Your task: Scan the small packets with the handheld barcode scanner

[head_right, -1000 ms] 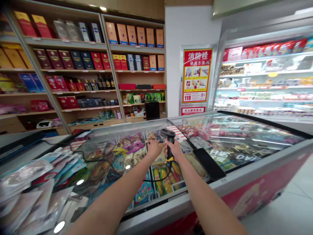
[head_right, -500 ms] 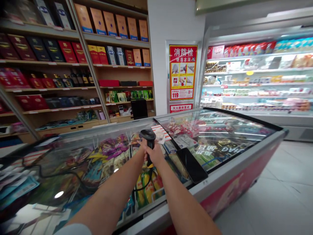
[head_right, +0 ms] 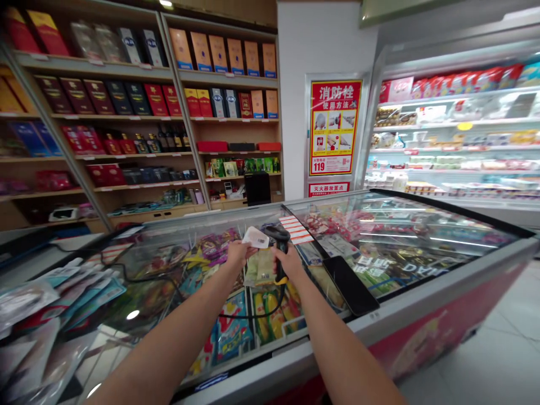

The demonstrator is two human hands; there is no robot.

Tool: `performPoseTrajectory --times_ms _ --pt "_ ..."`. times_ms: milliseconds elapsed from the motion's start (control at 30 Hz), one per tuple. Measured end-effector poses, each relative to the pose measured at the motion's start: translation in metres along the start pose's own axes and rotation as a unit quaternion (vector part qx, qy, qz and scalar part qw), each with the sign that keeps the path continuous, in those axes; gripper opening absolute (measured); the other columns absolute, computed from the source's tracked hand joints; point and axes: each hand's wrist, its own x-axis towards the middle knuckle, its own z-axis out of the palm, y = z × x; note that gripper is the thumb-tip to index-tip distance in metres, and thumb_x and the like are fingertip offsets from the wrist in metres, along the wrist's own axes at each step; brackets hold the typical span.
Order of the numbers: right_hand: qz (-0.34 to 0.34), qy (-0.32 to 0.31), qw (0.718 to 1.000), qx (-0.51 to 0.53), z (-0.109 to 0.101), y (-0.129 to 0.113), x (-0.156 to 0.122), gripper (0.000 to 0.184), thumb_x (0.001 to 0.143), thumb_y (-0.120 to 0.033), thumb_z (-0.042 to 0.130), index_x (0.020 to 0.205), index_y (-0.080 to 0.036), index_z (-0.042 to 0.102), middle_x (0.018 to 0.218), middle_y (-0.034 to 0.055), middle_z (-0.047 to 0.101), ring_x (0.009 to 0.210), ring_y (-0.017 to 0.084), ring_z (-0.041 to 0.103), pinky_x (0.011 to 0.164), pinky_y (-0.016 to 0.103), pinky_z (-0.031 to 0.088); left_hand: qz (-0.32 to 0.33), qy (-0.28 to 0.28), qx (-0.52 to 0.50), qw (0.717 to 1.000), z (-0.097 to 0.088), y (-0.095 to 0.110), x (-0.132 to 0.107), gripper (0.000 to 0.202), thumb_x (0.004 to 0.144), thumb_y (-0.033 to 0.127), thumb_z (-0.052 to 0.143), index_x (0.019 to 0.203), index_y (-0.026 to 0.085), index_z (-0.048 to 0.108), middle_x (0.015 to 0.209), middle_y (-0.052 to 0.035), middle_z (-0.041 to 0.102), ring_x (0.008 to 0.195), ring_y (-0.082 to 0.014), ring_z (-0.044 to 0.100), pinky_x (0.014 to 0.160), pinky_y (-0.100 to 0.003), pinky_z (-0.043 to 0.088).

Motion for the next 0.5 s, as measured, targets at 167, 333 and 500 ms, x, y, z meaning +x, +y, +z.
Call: performPoseTrajectory --times_ms 167,333,500 --pt "0.024 -0.022 0.999 0.007 0.007 0.007 -0.002 0.035 0.065 -0.043 0.074 0.078 -0.021 0.05 0.051 -0.0064 0.053 0.038 0.009 0.048 0.038 0.024 0.045 -0.039 -0.006 -0.013 0.999 -0.059 0.032 -0.016 0.02 0.066 -0.005 0.06 0.074 0.013 0.057 0.057 -0.0014 0.062 0.045 -0.0107 0.059 0.054 -0.027 0.057" --pt "0.039 -0.078 0.996 -0.031 0.039 0.007 -0.011 0.035 0.063 -0.043 0.074 0.073 -0.02 0.049 0.05 -0.0056 0.054 0.037 0.009 0.049 0.037 0.023 0.044 0.012 0.037 -0.087 0.995 -0.083 0.029 -0.025 0.016 0.068 -0.002 0.055 0.073 0.014 0.055 0.059 0.0005 0.062 0.051 -0.0101 0.062 0.064 -0.028 0.058" --pt "0.036 -0.095 0.993 -0.055 0.068 0.009 -0.023 0.039 0.059 -0.043 0.075 0.076 -0.02 0.049 0.049 -0.0072 0.053 0.036 0.009 0.048 0.036 0.023 0.044 0.033 0.083 -0.092 0.992 -0.076 0.016 -0.024 0.012 0.07 0.003 0.056 0.073 0.014 0.055 0.063 0.0001 0.061 0.056 -0.0105 0.063 0.071 -0.029 0.056"
